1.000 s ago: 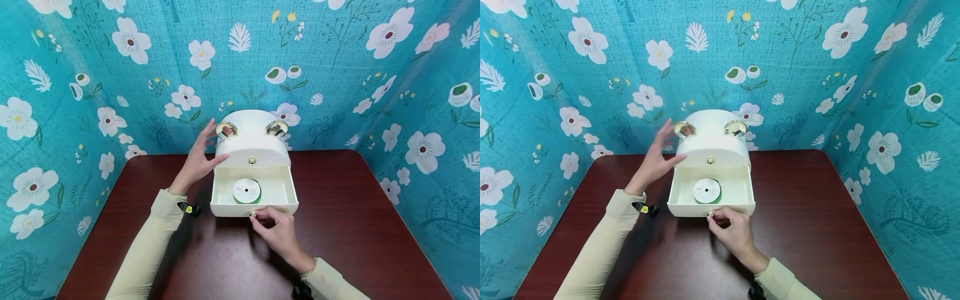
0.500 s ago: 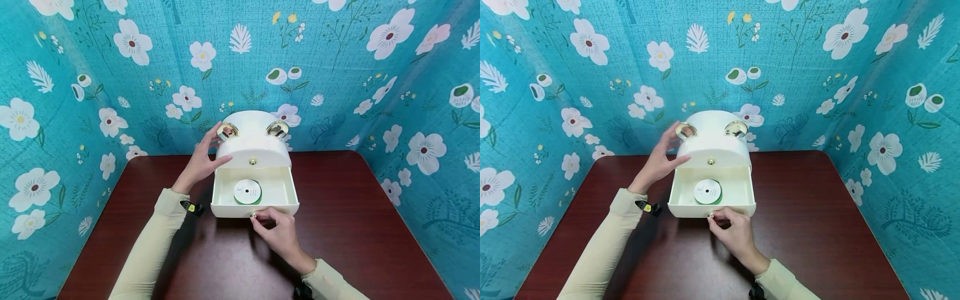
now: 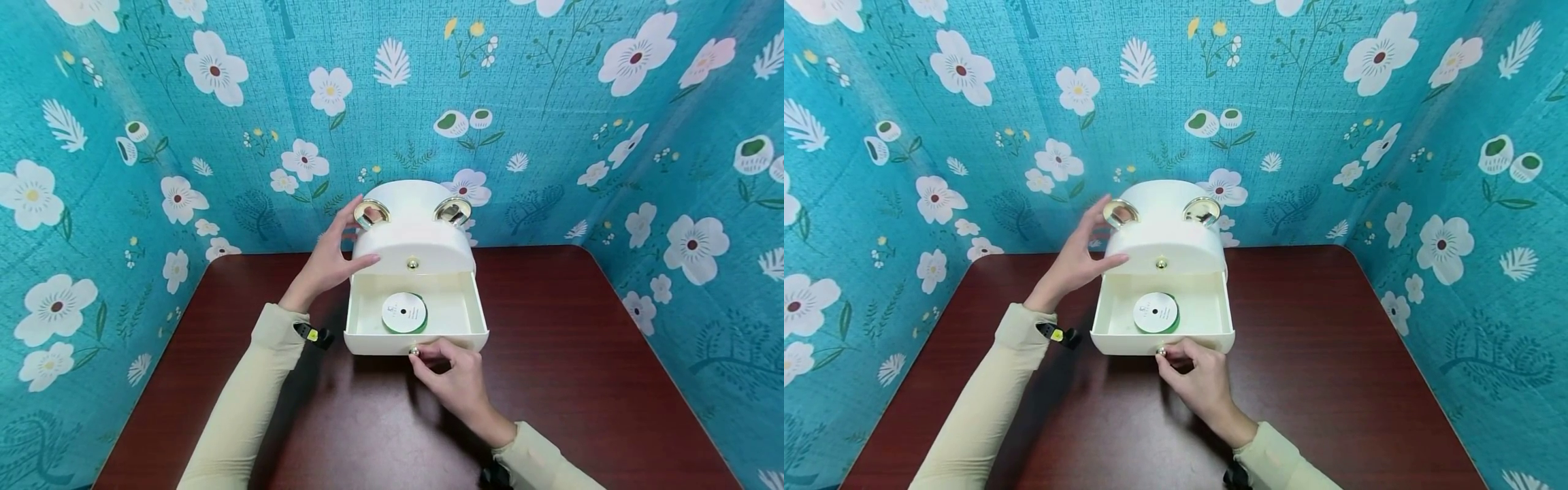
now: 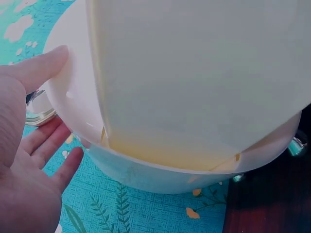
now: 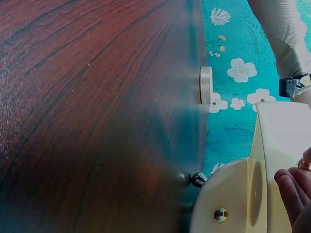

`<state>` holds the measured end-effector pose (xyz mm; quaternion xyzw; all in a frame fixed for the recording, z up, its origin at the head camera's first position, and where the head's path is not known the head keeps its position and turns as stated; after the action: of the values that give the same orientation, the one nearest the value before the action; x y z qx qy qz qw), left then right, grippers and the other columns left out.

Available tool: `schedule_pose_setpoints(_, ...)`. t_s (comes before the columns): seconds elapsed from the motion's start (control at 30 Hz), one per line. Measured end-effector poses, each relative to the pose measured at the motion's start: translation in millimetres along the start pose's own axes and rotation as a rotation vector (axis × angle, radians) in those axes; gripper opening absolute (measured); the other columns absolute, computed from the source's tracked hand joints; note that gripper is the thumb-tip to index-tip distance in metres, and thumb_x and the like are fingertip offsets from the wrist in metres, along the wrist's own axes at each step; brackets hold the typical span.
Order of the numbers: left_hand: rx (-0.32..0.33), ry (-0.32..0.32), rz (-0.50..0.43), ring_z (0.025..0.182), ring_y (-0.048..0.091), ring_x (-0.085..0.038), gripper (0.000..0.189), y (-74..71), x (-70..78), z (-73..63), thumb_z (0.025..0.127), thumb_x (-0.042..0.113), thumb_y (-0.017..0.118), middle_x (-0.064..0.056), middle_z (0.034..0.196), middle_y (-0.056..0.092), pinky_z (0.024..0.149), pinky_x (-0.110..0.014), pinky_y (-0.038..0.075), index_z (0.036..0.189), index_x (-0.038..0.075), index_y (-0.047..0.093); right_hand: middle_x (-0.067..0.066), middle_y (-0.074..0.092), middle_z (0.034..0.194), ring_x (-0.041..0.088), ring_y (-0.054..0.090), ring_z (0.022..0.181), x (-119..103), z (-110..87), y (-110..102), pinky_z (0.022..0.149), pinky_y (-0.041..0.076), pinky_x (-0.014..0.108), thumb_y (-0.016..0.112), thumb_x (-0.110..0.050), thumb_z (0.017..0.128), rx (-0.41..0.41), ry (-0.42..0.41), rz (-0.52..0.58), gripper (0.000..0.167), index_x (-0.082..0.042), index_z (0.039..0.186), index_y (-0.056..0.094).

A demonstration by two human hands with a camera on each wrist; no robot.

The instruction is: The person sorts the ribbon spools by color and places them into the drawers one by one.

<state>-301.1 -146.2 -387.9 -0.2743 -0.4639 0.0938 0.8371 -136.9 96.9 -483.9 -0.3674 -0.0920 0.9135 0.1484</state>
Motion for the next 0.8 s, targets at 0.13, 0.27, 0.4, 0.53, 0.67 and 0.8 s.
schedule_pose_setpoints(0.13, 0.001, -0.003, -0.026, 0.14, 0.049, -0.029, 0.103, 0.2, 1.1, 0.3, 0.088, 0.024, 0.084, -0.013, 0.151, 0.05, 0.114, -0.059, 0.044, 0.165, 0.039, 0.017, 0.006, 0.079, 0.079, 0.015, 0.075, 0.065, -0.4, 0.3, -0.4, 0.063, 0.059, 0.017, 0.088, 0.006, 0.07, -0.003, -0.002, 0.0, 0.024, -0.008, 0.086, 0.077)
schedule_pose_setpoints(0.27, -0.002, 0.005, -0.034, 0.141, 0.049, -0.029, 0.102, -1.1, 0.2, 1.3, 0.088, 0.02, 0.084, -0.013, 0.152, 0.05, 0.115, -0.059, 0.043, 0.165, 0.035, 0.018, 0.006, 0.079, 0.079, 0.015, 0.075, 0.065, 0.6, 1.2, 0.3, 0.063, 0.059, 0.017, 0.087, 0.005, 0.07, -0.004, -0.006, -0.003, 0.023, -0.008, 0.086, 0.077)
schedule_pose_setpoints(0.4, -0.008, 0.007, -0.028, 0.141, 0.049, -0.029, 0.102, -2.4, -0.6, 1.5, 0.089, 0.021, 0.083, -0.013, 0.152, 0.05, 0.115, -0.059, 0.043, 0.165, 0.035, 0.018, 0.006, 0.079, 0.078, 0.016, 0.075, 0.065, 1.9, 2.4, 1.3, 0.062, 0.059, 0.018, 0.087, 0.005, 0.069, 0.002, -0.011, -0.007, 0.023, -0.008, 0.086, 0.077)
schedule_pose_setpoints(0.53, -0.012, -0.002, -0.029, 0.141, 0.048, -0.027, 0.102, -3.1, -1.6, 1.3, 0.089, 0.022, 0.083, -0.011, 0.153, 0.05, 0.115, -0.058, 0.043, 0.165, 0.038, 0.018, 0.006, 0.079, 0.078, 0.016, 0.075, 0.065, 3.0, 3.5, 2.2, 0.062, 0.059, 0.019, 0.088, 0.005, 0.069, 0.005, -0.013, -0.017, 0.023, -0.007, 0.085, 0.077)
schedule_pose_setpoints(0.67, -0.015, -0.01, -0.029, 0.142, 0.048, -0.027, 0.101, -3.0, -2.8, 1.6, 0.09, 0.023, 0.083, -0.01, 0.154, 0.049, 0.115, -0.056, 0.044, 0.164, 0.04, 0.017, 0.005, 0.079, 0.079, 0.016, 0.075, 0.065, 4.7, 4.4, 3.2, 0.061, 0.059, 0.018, 0.088, 0.004, 0.069, 0.005, -0.004, -0.03, 0.022, -0.007, 0.085, 0.077)
schedule_pose_setpoints(0.8, -0.02, -0.018, -0.032, 0.142, 0.048, -0.027, 0.1, -2.5, -3.0, 1.4, 0.09, 0.025, 0.082, -0.01, 0.155, 0.048, 0.115, -0.055, 0.044, 0.164, 0.041, 0.017, 0.005, 0.079, 0.079, 0.017, 0.075, 0.065, 5.5, 5.9, 3.5, 0.06, 0.059, 0.021, 0.088, 0.003, 0.07, 0.006, 0.013, -0.036, 0.022, -0.008, 0.085, 0.077)
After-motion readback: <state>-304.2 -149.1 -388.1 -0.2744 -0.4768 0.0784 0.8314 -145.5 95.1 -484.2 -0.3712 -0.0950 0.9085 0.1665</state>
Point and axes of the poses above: each hand's wrist, its own z-axis towards the middle knuckle, its own y-axis out of the palm, x = y × z, the point moved 2 cm from there along z, towards the middle knuckle
